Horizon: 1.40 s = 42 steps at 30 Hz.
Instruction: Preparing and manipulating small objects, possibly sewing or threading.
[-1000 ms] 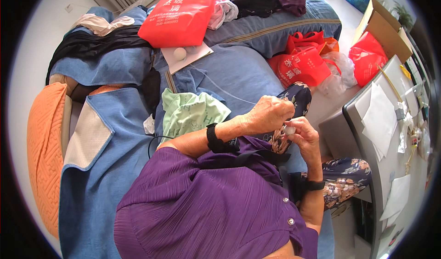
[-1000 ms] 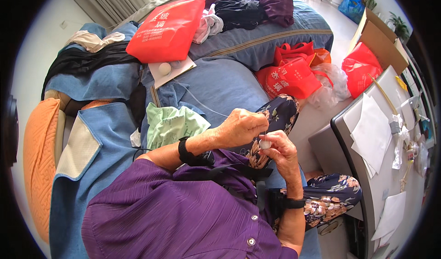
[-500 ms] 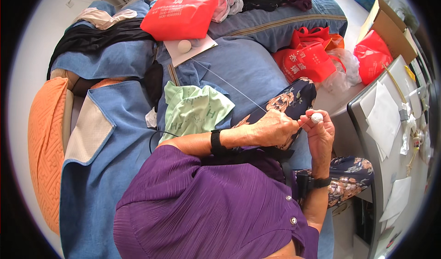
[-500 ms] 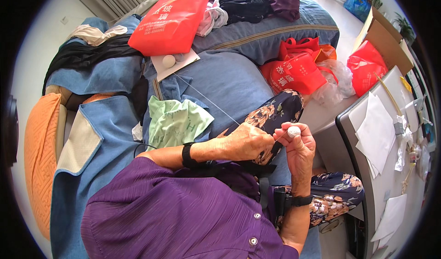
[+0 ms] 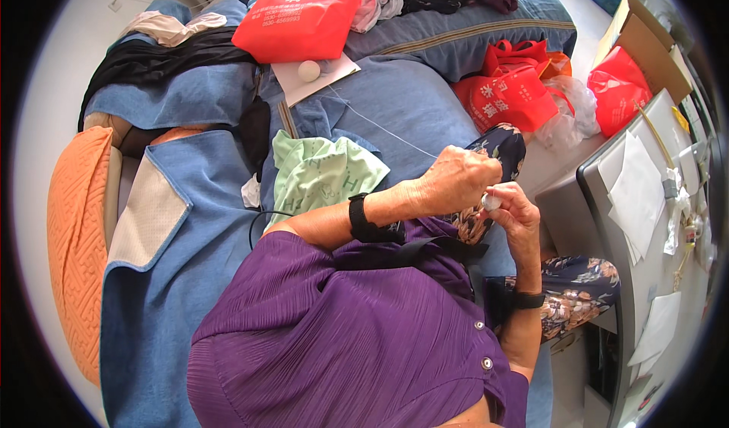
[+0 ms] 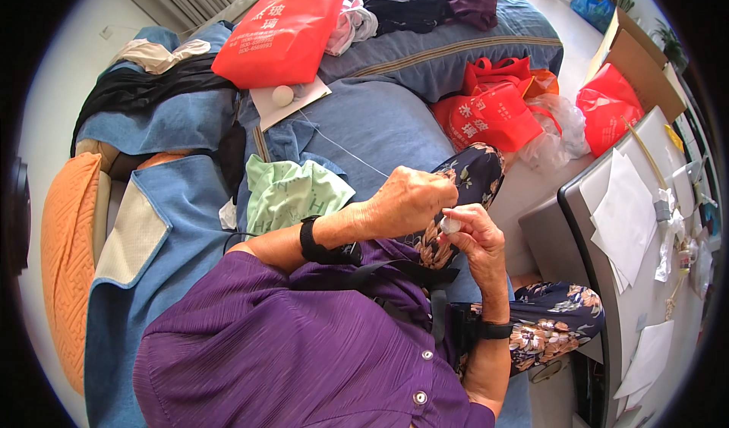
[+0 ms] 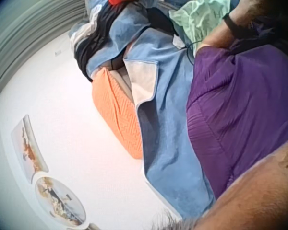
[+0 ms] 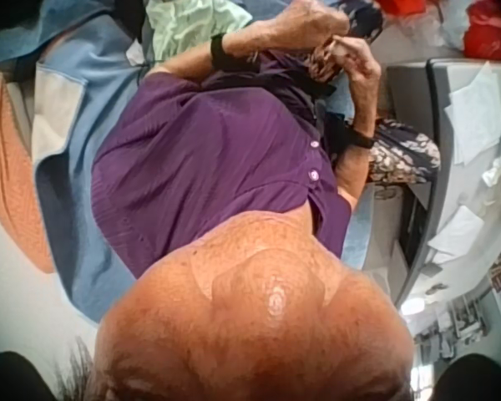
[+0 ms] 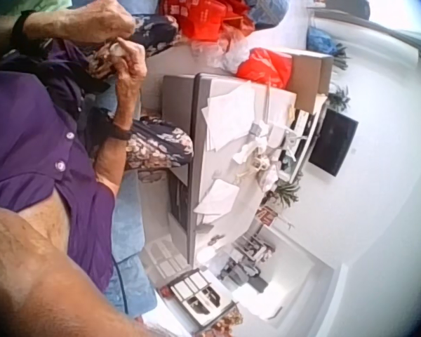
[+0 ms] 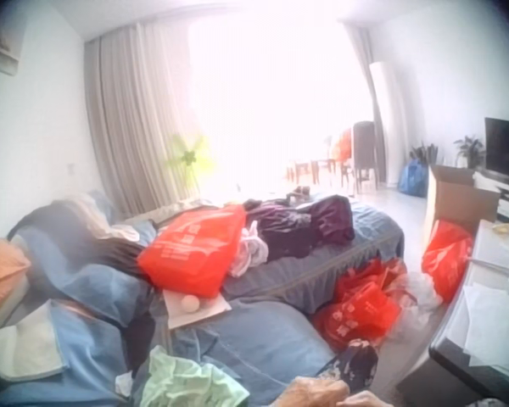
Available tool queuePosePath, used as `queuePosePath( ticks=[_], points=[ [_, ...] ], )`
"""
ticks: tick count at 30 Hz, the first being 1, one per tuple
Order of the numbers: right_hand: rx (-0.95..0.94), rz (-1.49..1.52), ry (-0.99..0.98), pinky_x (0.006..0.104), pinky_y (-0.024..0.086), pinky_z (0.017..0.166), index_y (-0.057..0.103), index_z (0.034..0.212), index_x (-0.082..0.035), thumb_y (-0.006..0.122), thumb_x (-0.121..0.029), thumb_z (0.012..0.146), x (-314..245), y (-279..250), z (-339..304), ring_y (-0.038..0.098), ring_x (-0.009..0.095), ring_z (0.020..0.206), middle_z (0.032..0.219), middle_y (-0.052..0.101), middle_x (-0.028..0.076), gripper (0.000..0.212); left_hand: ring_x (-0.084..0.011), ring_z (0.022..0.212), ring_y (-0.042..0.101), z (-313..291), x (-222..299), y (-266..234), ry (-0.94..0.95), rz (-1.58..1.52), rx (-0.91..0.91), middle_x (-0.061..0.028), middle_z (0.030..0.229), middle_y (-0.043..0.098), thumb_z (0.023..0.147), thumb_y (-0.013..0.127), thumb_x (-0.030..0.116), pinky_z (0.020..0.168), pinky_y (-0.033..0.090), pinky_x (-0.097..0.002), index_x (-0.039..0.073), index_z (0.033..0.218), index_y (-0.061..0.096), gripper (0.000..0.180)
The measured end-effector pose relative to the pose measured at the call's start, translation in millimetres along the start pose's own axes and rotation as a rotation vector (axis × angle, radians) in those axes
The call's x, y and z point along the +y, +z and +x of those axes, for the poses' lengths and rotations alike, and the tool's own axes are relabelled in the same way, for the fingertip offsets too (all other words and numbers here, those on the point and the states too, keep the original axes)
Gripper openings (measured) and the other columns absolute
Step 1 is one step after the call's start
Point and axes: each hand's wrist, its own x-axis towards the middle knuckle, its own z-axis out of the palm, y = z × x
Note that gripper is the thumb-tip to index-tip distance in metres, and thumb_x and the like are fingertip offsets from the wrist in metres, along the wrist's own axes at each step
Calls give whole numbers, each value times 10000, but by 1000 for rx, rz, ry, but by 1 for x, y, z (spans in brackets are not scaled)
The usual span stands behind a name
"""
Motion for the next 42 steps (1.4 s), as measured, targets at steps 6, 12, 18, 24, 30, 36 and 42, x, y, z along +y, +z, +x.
queuePosePath(
  ticks=[6, 12, 18, 24, 30, 36, 42],
  points=[
    [73, 236, 26, 288, 541, 731, 542, 1171, 41, 662, -90, 845, -3, -4, -2, 631, 165, 757, 1017, 598, 111, 371, -334, 666, 629, -9, -9, 14, -153, -163, 56, -136, 692, 613, 808, 604, 123, 578, 492, -405, 56, 785, 630, 75],
    [84, 471, -43, 355, 548, 796, 547, 1091, 38, 661, -193, 856, 1, -12, 0, 639, 221, 884, 1028, 599, 141, 349, -336, 660, 631, -22, 4, 20, -159, -182, -186, -149, 698, 630, 821, 594, 136, 594, 498, -409, 64, 804, 655, 96],
    [257, 582, -11, 348, 545, 840, 495, 1122, 18, 677, -136, 844, 5, -18, 3, 631, 218, 959, 1063, 595, 147, 366, -338, 621, 635, -21, 16, 18, 9, -176, -221, -158, 595, 594, 671, 609, 123, 572, 477, -443, 54, 687, 600, 72],
    [195, 136, 32, 285, 536, 765, 551, 1097, 5, 680, -29, 818, 16, -14, 3, 641, 162, 853, 997, 622, 97, 310, -317, 629, 636, -11, 22, 1, 25, -205, -234, -144, 625, 605, 662, 632, 119, 547, 473, -423, 56, 670, 592, 76],
    [47, 113, 85, 276, 536, 732, 571, 1127, 29, 654, -37, 840, 6, -6, -2, 644, 154, 780, 946, 628, 73, 307, -302, 653, 625, 2, 7, -9, -20, -2, -56, -98, 685, 577, 801, 589, 133, 552, 472, -411, 79, 792, 580, 56],
    [69, 323, 20, 281, 548, 733, 505, 1238, 36, 692, -137, 830, -8, -5, 0, 639, 166, 799, 987, 609, 88, 481, -327, 638, 629, -6, -8, 9, -79, -134, 19, -138, 687, 616, 805, 608, 117, 556, 480, -395, 48, 784, 630, 76],
    [97, 512, -19, 295, 546, 756, 563, 1135, 25, 663, -162, 863, 3, -19, 1, 634, 162, 795, 986, 616, 100, 344, -336, 623, 607, -14, 8, 12, -191, -243, -185, -153, 666, 602, 814, 617, 113, 549, 466, -392, 35, 770, 630, 90]
  ],
)
